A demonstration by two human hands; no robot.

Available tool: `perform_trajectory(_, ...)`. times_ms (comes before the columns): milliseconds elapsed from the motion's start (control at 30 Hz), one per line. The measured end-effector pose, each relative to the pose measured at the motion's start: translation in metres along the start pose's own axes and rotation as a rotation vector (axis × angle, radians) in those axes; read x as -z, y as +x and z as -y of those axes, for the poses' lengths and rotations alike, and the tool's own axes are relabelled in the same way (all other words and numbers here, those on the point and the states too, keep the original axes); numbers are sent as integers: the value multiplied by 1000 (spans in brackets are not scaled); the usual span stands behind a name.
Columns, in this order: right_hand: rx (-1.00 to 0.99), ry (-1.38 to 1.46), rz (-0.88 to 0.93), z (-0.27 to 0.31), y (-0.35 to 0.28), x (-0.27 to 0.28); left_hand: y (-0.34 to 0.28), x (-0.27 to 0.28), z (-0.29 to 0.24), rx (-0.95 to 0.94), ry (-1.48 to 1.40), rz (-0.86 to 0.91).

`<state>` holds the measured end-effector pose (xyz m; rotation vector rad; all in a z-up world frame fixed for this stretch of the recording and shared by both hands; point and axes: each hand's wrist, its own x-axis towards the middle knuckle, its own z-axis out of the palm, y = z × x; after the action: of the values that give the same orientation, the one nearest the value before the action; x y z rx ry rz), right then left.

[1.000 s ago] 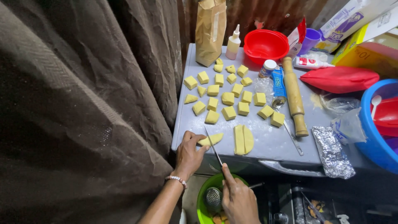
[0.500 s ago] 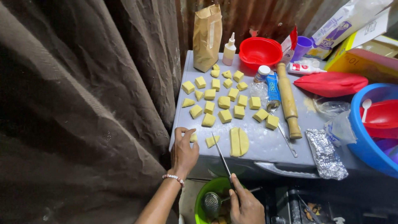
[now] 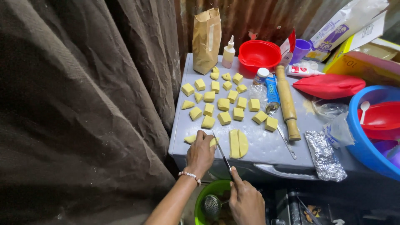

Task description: Cutting dough into small portions, rolling them into balls, and flattening them with a rolling pin in a kitchen setting.

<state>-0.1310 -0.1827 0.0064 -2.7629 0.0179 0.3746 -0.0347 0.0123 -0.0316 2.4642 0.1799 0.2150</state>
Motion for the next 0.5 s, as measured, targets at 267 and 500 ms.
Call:
perform_trajectory(267,-18,103,-69,-34,1,-22,1,-1,16,-104,-23,-87)
perform_trajectory(500,-113,523,-118,-43,-28,10,66,47,64,27,-19,-171)
